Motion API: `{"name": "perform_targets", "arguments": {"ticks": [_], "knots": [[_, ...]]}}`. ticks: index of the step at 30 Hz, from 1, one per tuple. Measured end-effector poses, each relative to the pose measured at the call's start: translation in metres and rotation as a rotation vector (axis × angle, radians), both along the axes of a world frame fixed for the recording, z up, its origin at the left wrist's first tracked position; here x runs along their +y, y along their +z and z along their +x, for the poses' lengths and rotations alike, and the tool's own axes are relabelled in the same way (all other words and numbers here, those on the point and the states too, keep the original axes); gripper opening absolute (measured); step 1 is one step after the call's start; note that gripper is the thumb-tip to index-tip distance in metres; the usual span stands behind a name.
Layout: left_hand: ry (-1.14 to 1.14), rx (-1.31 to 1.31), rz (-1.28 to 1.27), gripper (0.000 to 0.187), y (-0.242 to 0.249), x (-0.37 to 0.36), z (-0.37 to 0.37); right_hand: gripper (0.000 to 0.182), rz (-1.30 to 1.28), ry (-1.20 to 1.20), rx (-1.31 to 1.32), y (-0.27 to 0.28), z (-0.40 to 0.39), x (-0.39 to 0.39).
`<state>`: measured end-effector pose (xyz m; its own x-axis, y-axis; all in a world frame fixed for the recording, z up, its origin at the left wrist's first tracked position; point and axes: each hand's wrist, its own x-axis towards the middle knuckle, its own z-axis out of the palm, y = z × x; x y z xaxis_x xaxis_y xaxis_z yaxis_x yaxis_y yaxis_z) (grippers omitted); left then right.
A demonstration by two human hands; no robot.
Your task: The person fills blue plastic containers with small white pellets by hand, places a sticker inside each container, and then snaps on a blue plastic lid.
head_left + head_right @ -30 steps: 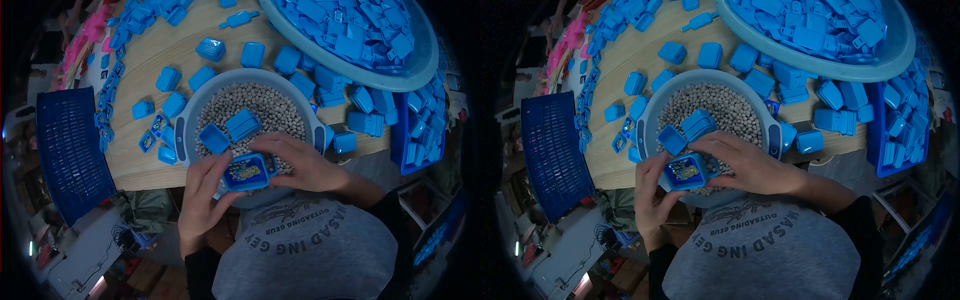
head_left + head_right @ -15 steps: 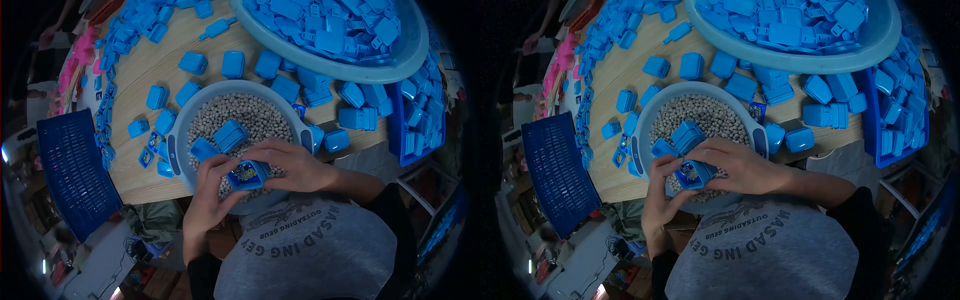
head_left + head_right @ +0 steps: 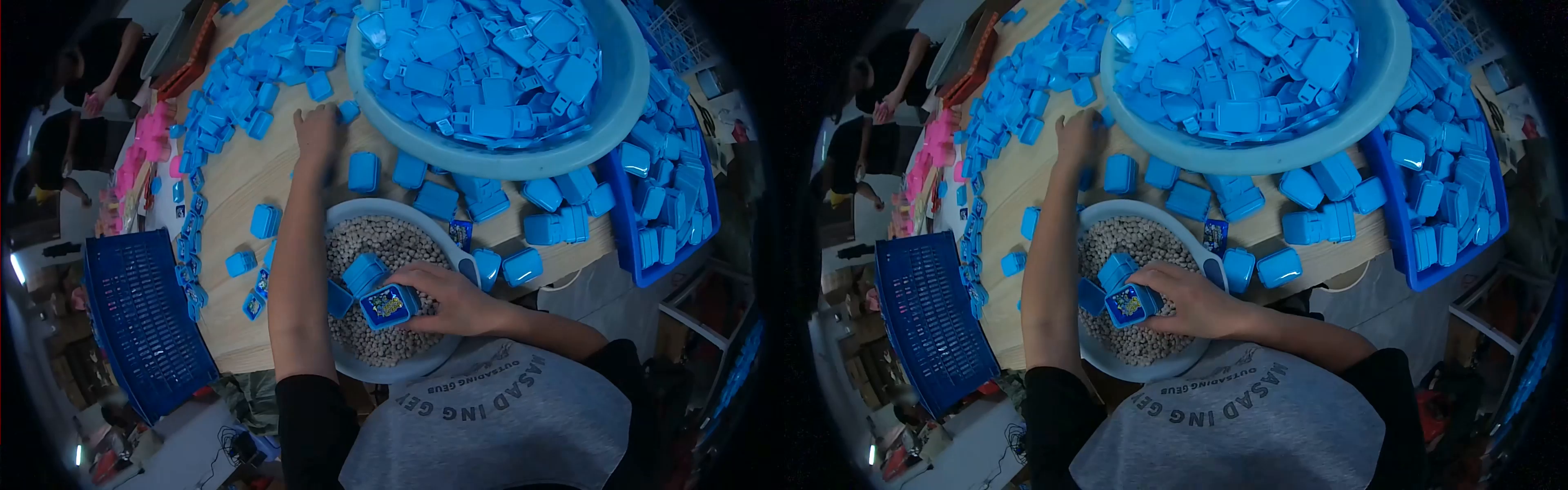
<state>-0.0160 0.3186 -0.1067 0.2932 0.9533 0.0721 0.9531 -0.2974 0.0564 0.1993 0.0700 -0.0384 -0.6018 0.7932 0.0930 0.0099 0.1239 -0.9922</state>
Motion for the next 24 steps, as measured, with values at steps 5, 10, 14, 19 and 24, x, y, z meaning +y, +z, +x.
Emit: {"name": "perform_targets", "arguments": {"ticks": [5,10,14,19,24], "knots": [[0.007,0.013,-0.160,0.033,0.005,-0.022,-0.011,0.055,-0.005,0.003,0.065,0.000,0.000,0.001],[0.097,0.050,-0.268,0.051,0.021,-0.033,0.031,0.056,0.003,0.032,0.035,0.000,-0.003,0.003],[0.083,0.126,-0.277,0.061,0.008,-0.023,0.041,0.055,0.073,-0.071,0.008,0.004,-0.003,0.003],[0.158,-0.430,-0.135,0.046,0.065,-0.056,0.012,0.059,-0.076,-0.119,0.051,0.006,0.003,0.002],[-0.098,-0.675,-0.221,0.047,0.161,-0.212,0.015,0.061,-0.134,-0.093,0.060,0.005,0.003,0.006]]}}
